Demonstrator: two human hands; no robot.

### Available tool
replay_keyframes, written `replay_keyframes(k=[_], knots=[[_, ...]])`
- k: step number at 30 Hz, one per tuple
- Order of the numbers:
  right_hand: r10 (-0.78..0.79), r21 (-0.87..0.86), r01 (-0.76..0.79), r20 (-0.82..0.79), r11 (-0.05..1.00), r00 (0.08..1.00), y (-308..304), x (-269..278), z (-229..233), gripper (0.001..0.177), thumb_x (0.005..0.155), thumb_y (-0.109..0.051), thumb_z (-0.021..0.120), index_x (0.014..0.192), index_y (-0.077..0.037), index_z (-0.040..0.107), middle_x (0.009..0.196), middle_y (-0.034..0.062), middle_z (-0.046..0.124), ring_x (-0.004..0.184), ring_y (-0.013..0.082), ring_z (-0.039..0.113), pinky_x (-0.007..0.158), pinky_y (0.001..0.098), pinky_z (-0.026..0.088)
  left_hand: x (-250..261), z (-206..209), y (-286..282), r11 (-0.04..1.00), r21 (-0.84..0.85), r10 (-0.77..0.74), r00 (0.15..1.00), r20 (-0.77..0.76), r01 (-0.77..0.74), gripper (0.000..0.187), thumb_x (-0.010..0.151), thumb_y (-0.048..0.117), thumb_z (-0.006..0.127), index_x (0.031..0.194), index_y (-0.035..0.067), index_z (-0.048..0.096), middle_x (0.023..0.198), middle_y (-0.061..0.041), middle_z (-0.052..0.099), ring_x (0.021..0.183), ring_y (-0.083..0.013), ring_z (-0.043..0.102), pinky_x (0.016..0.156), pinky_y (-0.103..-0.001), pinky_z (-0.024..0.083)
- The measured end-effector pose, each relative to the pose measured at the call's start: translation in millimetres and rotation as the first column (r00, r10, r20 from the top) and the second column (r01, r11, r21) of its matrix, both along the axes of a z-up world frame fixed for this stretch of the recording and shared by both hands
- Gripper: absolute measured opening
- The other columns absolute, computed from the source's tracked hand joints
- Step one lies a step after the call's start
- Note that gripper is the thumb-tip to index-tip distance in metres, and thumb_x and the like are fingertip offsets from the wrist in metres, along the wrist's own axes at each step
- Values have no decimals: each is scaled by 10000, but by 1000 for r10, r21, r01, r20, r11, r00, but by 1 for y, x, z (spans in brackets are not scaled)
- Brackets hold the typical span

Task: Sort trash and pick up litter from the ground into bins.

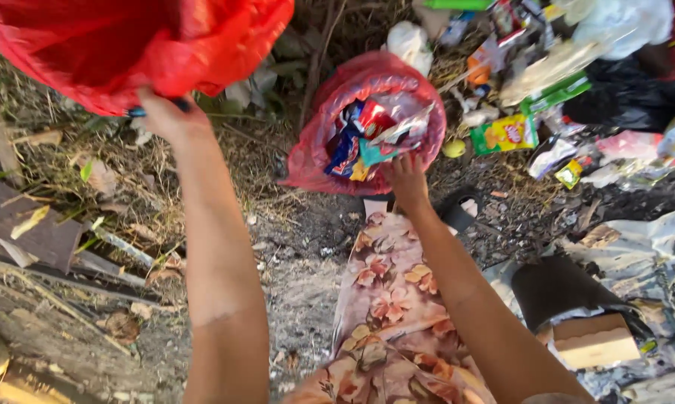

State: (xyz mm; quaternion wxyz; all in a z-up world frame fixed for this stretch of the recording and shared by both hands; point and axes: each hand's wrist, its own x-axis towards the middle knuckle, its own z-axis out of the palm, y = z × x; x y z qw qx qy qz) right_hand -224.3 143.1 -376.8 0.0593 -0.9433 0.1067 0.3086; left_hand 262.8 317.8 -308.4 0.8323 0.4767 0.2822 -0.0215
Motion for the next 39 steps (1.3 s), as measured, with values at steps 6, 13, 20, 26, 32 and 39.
replay_keyframes(k=[6, 13, 20, 26, 32, 39], knots=[[-44, -47, 45, 13, 998, 999, -4, -25, -8, 442, 934, -271, 588, 1373, -224, 595, 1564, 141, 439, 1419, 382, 407, 1127, 631, 284, 14, 39, 126, 988, -120, -87, 990, 113, 101, 377, 948, 252, 566, 1195, -29, 613, 1202, -181, 711, 1082, -305, 702, 949, -453, 564], [46, 143, -62, 109, 988, 993, 15, -30, 6, 386, 944, -226, 616, 1329, -204, 627, 1276, 108, 547, 1268, 344, 531, 1072, 540, 405, -37, 105, 198, 941, -298, 181, 983, 40, -161, 307, 1037, 168, 564, 1264, -38, 578, 1133, -168, 698, 991, -304, 720, 867, -406, 658], [-353, 528, -133, 713, 839, 606, 71, 105, 130, 526, 922, -172, 789, 1339, -85, 481, 1269, 170, 529, 1110, 365, 577, 957, 468, 493, -125, 222, 125, 927, -370, 91, 993, 69, -59, 433, 992, 164, 568, 1357, -69, 562, 1277, -231, 677, 1122, -336, 701, 983, -445, 625], [-814, 922, 62, 304, 382, 496, 81, 199, 238, 658, 984, -190, 728, 1511, -26, 369, 1355, 204, 451, 988, 289, 668, 971, 432, 545, -168, 329, 123, 952, -304, 24, 989, 149, 23, 469, 1029, 81, 545, 1480, -13, 458, 1453, -182, 594, 1364, -338, 595, 1260, -524, 470], [-339, 535, -405, 819, 742, 462, 113, 246, 375, 579, 869, -145, 718, 1400, -52, 508, 1467, 138, 478, 1317, 440, 569, 1188, 544, 422, -229, 412, 189, 973, -230, 92, 954, 287, -24, 590, 1063, 139, 547, 1605, -2, 364, 1611, -202, 500, 1434, -356, 540, 1283, -524, 433], [-284, 673, -450, 692, 587, 664, 181, 242, 351, 525, 956, -165, 724, 1424, -60, 511, 1483, 179, 456, 1334, 406, 550, 1119, 503, 463, -298, 352, 283, 946, -84, 324, 899, 296, -313, 570, 1033, 224, 607, 1516, -33, 445, 1565, -194, 527, 1482, -356, 538, 1266, -520, 380]])
